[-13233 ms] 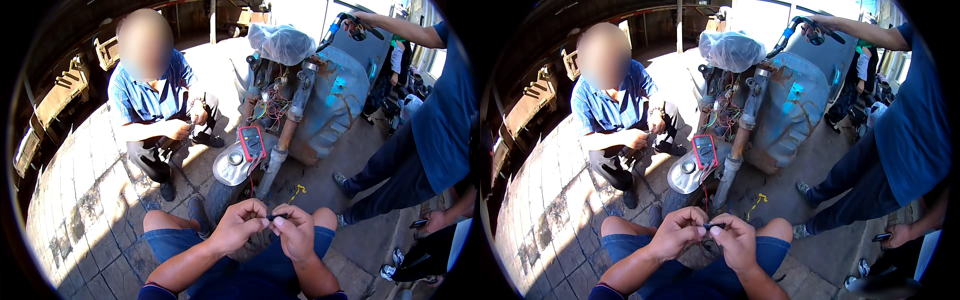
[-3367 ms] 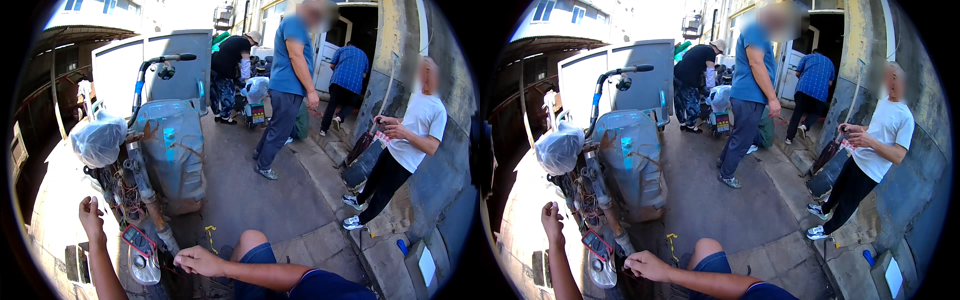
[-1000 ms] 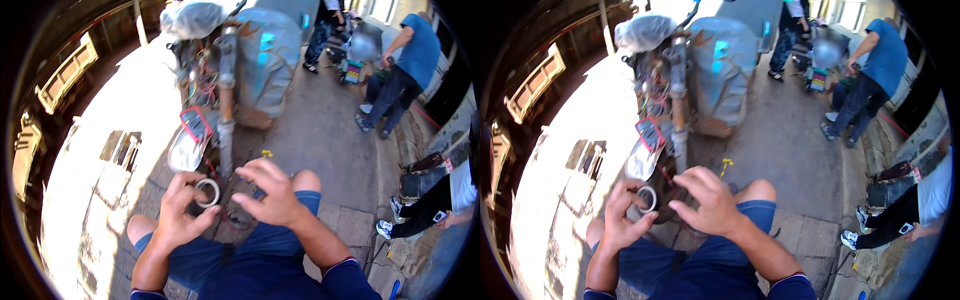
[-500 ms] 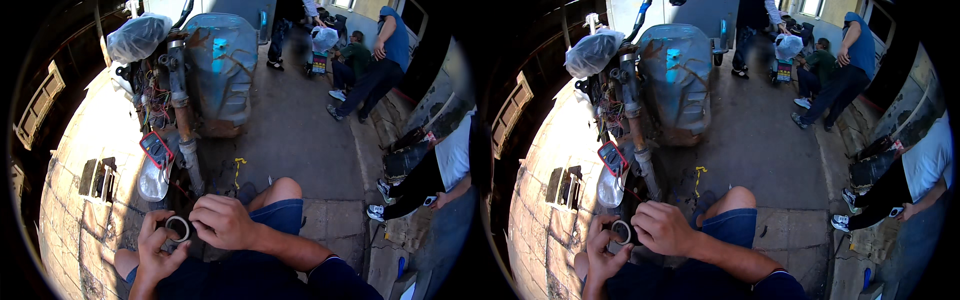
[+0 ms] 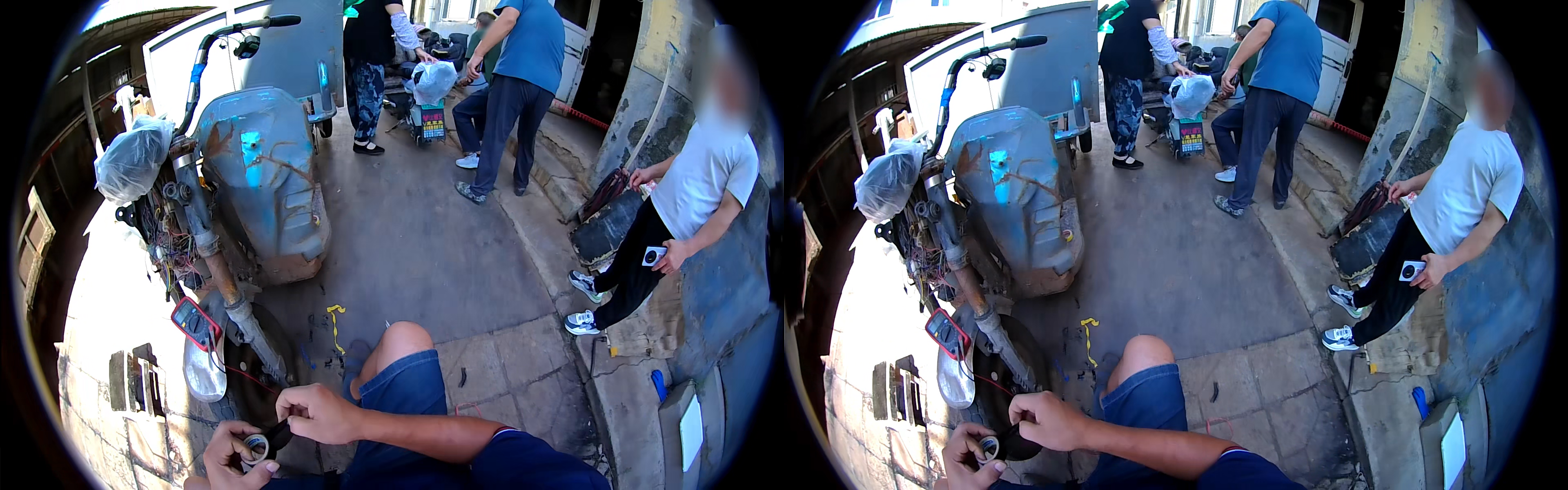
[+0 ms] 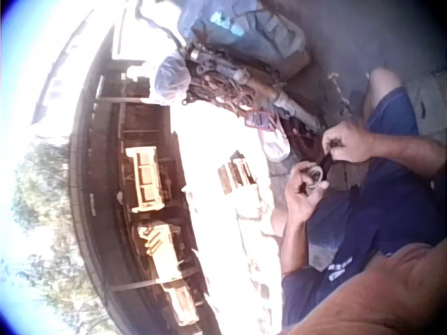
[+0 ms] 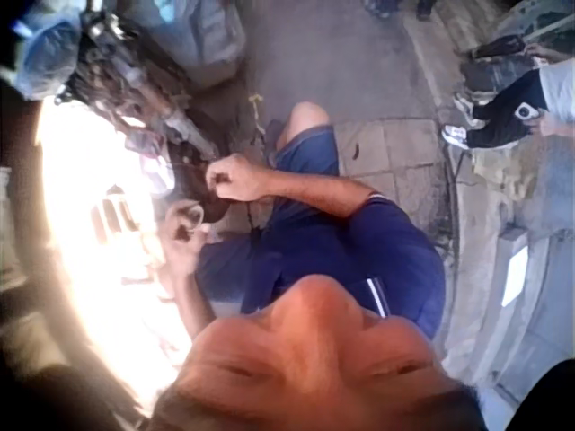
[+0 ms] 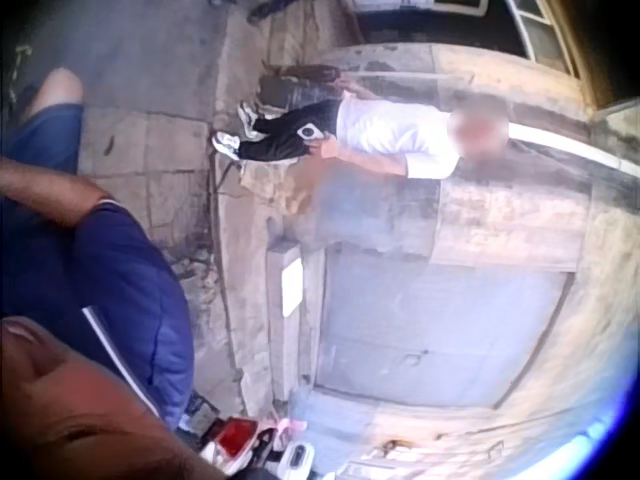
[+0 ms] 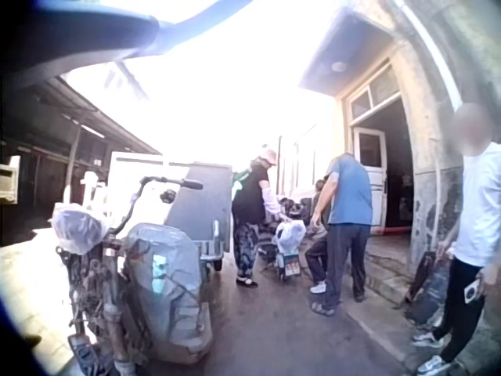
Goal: The person is repairing the electrical wiring of a scooter. They use electrical tape to insulate and secure connections within the exposed wiring harness under the seat area. A multimeter is visible on the scooter's body, suggesting diagnostic work is also part of the process.
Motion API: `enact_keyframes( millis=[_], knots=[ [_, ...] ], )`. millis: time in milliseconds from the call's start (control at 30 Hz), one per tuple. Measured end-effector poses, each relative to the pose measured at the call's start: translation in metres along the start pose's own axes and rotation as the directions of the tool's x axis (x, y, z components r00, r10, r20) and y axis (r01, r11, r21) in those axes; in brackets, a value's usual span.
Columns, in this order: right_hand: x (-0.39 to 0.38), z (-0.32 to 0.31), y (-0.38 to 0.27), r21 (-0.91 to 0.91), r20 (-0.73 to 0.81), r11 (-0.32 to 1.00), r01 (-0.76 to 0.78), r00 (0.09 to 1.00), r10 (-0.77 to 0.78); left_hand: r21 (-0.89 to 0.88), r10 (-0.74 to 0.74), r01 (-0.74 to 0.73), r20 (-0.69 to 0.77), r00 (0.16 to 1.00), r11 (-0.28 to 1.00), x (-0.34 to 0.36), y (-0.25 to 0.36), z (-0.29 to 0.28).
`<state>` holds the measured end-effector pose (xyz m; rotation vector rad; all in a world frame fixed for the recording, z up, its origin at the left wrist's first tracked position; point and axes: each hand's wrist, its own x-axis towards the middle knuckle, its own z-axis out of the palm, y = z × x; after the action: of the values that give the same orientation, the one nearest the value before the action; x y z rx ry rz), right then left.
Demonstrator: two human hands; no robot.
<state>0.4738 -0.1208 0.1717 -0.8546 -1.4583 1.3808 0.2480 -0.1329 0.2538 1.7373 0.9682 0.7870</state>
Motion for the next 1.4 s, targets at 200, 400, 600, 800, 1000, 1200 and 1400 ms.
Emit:
enact_keyframes(
  millis=[200,400,600,800,1000,1200,1400],
  knots=[
    [-0.022,0.001,0.001,0.479,0.369,0.858,-0.188,0.930,-0.002,0.150,0.070,-0.068,-0.013,0.997,0.986,-0.005,-0.003,0.008],
    [-0.024,0.013,0.005,-0.170,0.218,0.980,0.106,0.974,-0.068,0.299,0.128,-0.142,0.068,0.990,0.944,-0.009,0.012,0.023],
    [-0.028,0.024,-0.001,-0.496,0.107,0.868,0.044,0.994,0.011,0.455,-0.012,-0.057,0.148,0.989,0.889,-0.005,0.000,0.029],
    [-0.025,0.028,0.021,-0.562,0.128,0.820,0.106,0.991,-0.041,0.012,-0.138,0.137,0.104,0.985,0.990,-0.015,-0.058,0.035],
    [-0.019,0.050,0.027,-0.644,0.180,0.748,0.161,0.982,-0.057,0.345,0.224,-0.200,-0.030,0.974,0.917,-0.030,-0.074,0.030],
    [-0.013,0.066,-0.038,-0.332,0.473,0.738,0.587,0.780,-0.409,0.529,0.131,0.087,-0.361,0.923,0.844,-0.026,-0.157,-0.032],
    [0.017,0.047,-0.014,-0.335,0.307,0.923,0.189,0.948,-0.082,0.342,0.052,0.196,-0.596,0.801,0.919,0.014,-0.140,-0.104]
  ],
)
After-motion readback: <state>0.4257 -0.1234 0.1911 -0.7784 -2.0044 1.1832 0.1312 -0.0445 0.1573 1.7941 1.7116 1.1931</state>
